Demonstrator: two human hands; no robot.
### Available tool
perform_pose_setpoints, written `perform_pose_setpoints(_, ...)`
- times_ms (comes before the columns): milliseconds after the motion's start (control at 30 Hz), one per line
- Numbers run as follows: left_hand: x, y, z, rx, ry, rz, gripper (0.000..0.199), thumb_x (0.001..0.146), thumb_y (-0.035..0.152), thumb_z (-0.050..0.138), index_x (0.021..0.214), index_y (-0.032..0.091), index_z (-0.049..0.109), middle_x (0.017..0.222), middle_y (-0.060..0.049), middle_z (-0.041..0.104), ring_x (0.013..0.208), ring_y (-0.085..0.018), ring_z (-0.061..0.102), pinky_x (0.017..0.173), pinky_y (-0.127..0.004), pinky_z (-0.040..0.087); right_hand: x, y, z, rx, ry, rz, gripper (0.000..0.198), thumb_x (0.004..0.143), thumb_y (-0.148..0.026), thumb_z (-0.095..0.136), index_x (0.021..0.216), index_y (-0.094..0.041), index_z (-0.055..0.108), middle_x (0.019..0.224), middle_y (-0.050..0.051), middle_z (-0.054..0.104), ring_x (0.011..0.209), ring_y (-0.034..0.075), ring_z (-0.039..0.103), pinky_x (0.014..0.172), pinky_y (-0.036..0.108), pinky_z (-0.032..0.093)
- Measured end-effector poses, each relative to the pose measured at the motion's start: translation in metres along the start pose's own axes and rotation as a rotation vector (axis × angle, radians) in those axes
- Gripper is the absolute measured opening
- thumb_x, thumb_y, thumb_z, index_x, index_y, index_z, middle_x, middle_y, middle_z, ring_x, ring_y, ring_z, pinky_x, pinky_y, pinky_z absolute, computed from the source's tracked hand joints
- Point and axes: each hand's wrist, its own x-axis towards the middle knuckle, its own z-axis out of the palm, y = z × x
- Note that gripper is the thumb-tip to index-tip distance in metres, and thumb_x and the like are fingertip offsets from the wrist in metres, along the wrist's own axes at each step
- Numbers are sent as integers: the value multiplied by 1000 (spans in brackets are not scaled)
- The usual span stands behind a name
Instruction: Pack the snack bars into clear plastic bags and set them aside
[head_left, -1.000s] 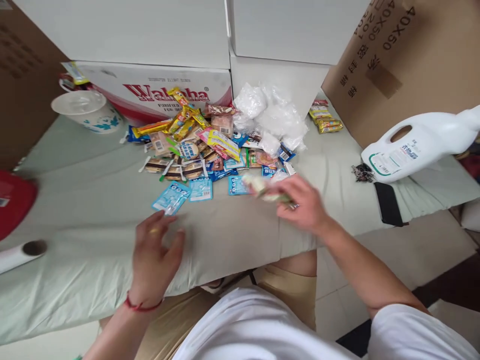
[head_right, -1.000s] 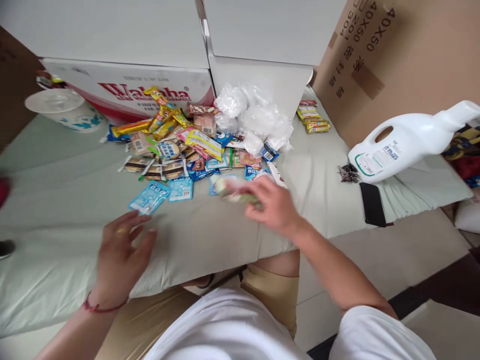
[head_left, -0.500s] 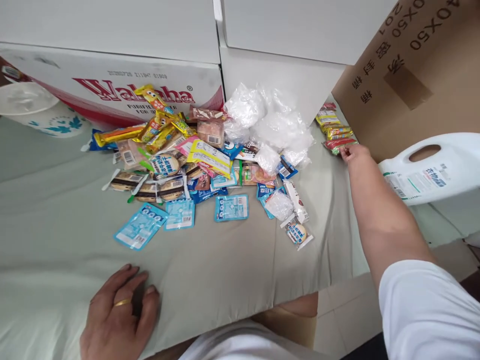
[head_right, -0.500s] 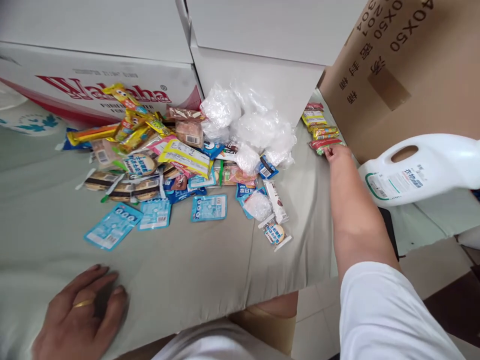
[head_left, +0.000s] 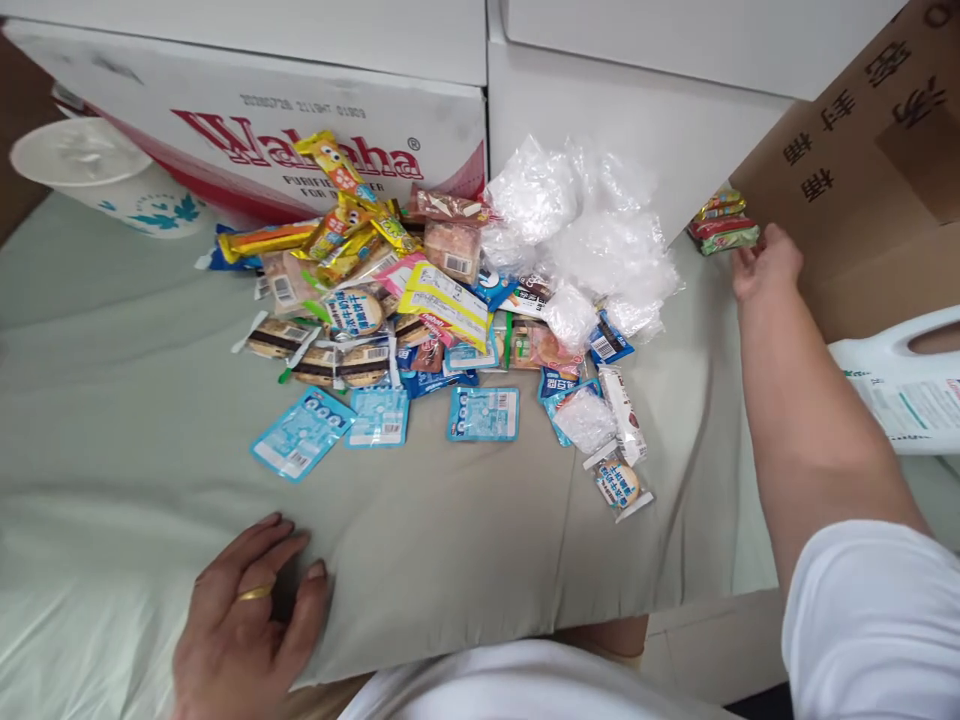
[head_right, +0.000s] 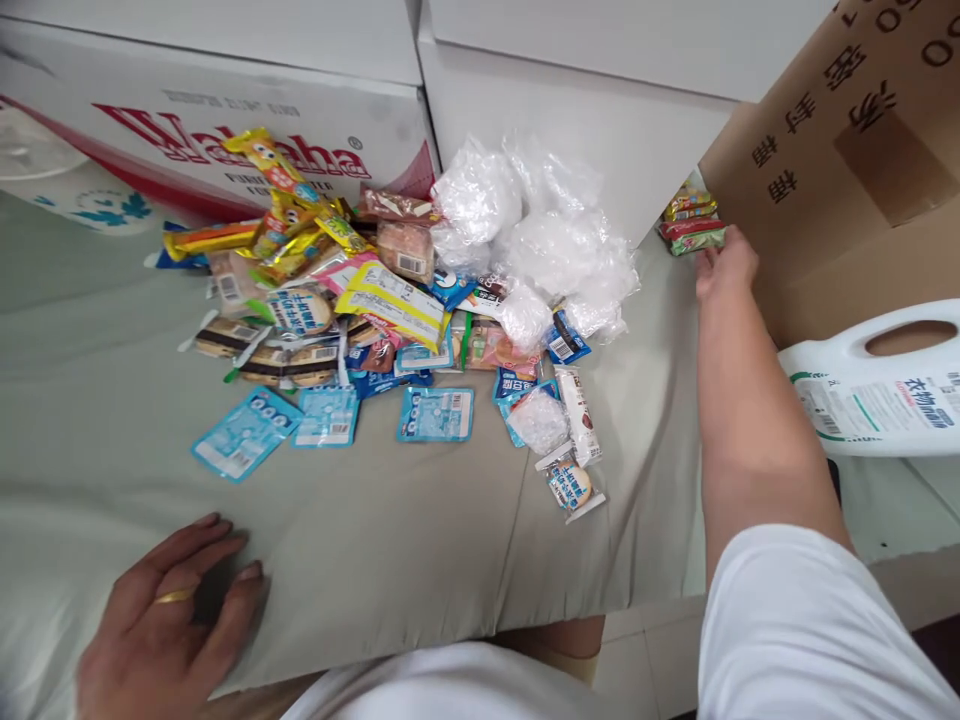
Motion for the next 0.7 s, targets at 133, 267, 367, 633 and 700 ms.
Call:
perform_pose_setpoints(133, 0, -5, 0, -5, 28, 42, 33, 87, 38, 60, 119, 45, 67, 130, 1, 68, 126, -37, 65, 107, -64, 55, -107, -45, -31, 204, 123, 202, 14, 98, -21, 47, 92, -20, 59, 77, 4, 53, 59, 9, 44, 55, 30, 40)
perform_pose_setpoints(267, -2, -12, 2, 11, 67, 153, 17, 93, 32, 60, 104, 23, 69, 120, -13, 69, 120, -35, 68, 102, -53, 58, -245, -89, -49, -19, -374, -99, 27, 92, -44, 67, 104, -19, 71, 88, 8, 67, 63, 14, 53, 57, 31, 43)
perform_pose_setpoints(367, -4, -15, 2, -2, 109, 139, 17, 95, 31, 60, 101, 17, 69, 121, -17, 68, 118, -34, 68, 101, -51, 58, -314, -111, -44, -340, -620, -234, 32, 84, -40, 75, 111, -23, 75, 115, 9, 71, 85, 21, 65, 69, 31, 49)
perform_pose_setpoints(633, 3, 4, -13, -448, 77, -90, 17, 94, 33, 60, 95, 19, 69, 97, -7, 71, 88, -21, 69, 81, -38, 59, -377, -177, 6, 306, -605, 122, 38, 88, -54, 66, 101, -20, 77, 87, 5, 70, 63, 13, 48, 57, 27, 40)
perform_pose_setpoints(700, 17, 22, -12, -712, -100, -236, 26, 95, 42, 60, 101, 19, 70, 85, -3, 68, 71, -15, 64, 66, -30, 55, -396, -196, 25, 566, -806, 342, 43, 79, -56, 75, 102, -20, 77, 81, 3, 69, 54, 9, 36, 49, 24, 31)
